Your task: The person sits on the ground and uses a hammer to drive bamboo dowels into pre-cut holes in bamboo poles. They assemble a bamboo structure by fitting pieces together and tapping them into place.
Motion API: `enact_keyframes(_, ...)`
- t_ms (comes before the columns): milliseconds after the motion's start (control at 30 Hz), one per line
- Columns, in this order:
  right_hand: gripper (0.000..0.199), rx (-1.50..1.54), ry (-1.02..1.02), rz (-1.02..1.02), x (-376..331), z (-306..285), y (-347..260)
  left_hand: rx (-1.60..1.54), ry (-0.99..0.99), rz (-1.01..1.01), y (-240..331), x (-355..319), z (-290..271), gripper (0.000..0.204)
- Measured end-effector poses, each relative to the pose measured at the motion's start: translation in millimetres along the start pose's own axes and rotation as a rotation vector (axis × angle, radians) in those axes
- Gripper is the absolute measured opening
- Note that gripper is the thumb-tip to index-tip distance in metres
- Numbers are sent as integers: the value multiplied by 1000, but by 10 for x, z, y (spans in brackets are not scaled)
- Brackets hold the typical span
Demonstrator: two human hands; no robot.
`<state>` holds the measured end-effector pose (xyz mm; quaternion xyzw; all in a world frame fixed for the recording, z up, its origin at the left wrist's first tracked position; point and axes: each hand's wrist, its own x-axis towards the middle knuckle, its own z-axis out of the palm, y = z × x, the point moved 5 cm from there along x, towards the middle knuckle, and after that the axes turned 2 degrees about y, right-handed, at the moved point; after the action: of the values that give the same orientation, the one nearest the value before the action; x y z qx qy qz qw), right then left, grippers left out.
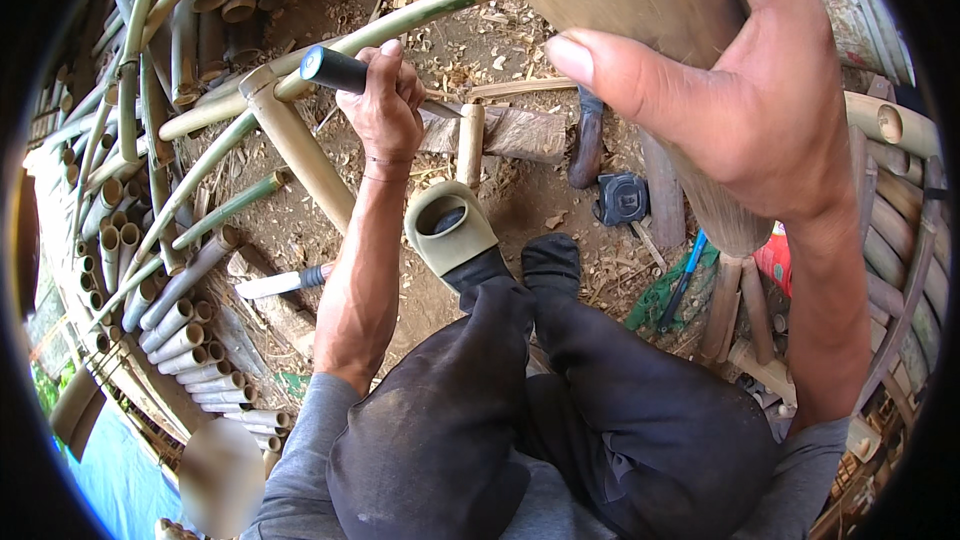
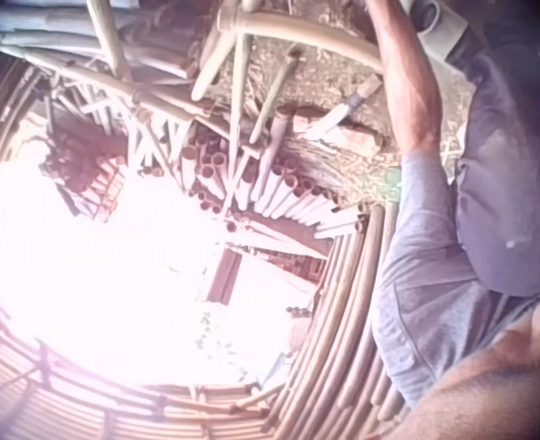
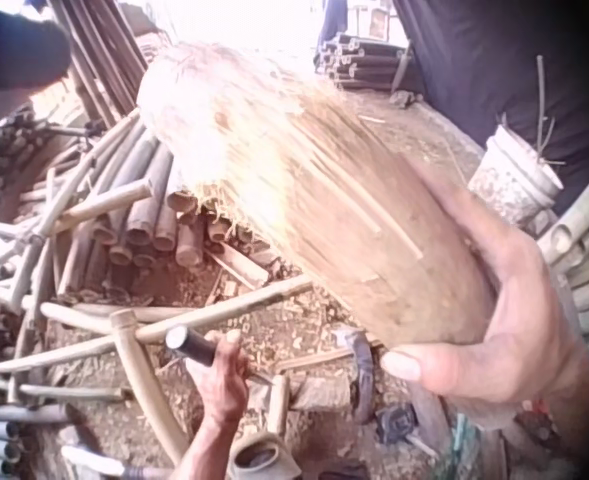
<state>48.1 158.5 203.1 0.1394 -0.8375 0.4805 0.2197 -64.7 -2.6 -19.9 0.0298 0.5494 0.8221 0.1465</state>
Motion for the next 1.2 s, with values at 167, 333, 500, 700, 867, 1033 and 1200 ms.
enact_keyframes(167, 101, -147, -5, -26, -17, -88, 25, 3, 20, 37, -13, -22, 24, 27)
enact_keyframes(333, 94, -437, -93, -30, -14, -64, -95, 13, -16, 47, -29, -20, 40, 27)
enact_keyframes(500, 88, -861, -317, -271, 227, 141, 83, 219, -27, 93, -61, 26, 216, 28)
enact_keyframes(700, 84, -1149, -407, -146, 193, 117, 228, 279, -29, 70, -89, 67, 236, 23)
enact_keyframes(867, 89, -1037, -337, -47, 233, 21, 56, 200, -67, 49, -55, 52, 134, 24)
enact_keyframes(1033, 100, -387, 13, -73, -2, -115, 17, -81, -44, 98, 160, -84, -69, 29)
enact_keyframes(1200, 100, -130, 7, 95, -81, -233, 13, 15, -36, 66, 79, -148, -53, 30)
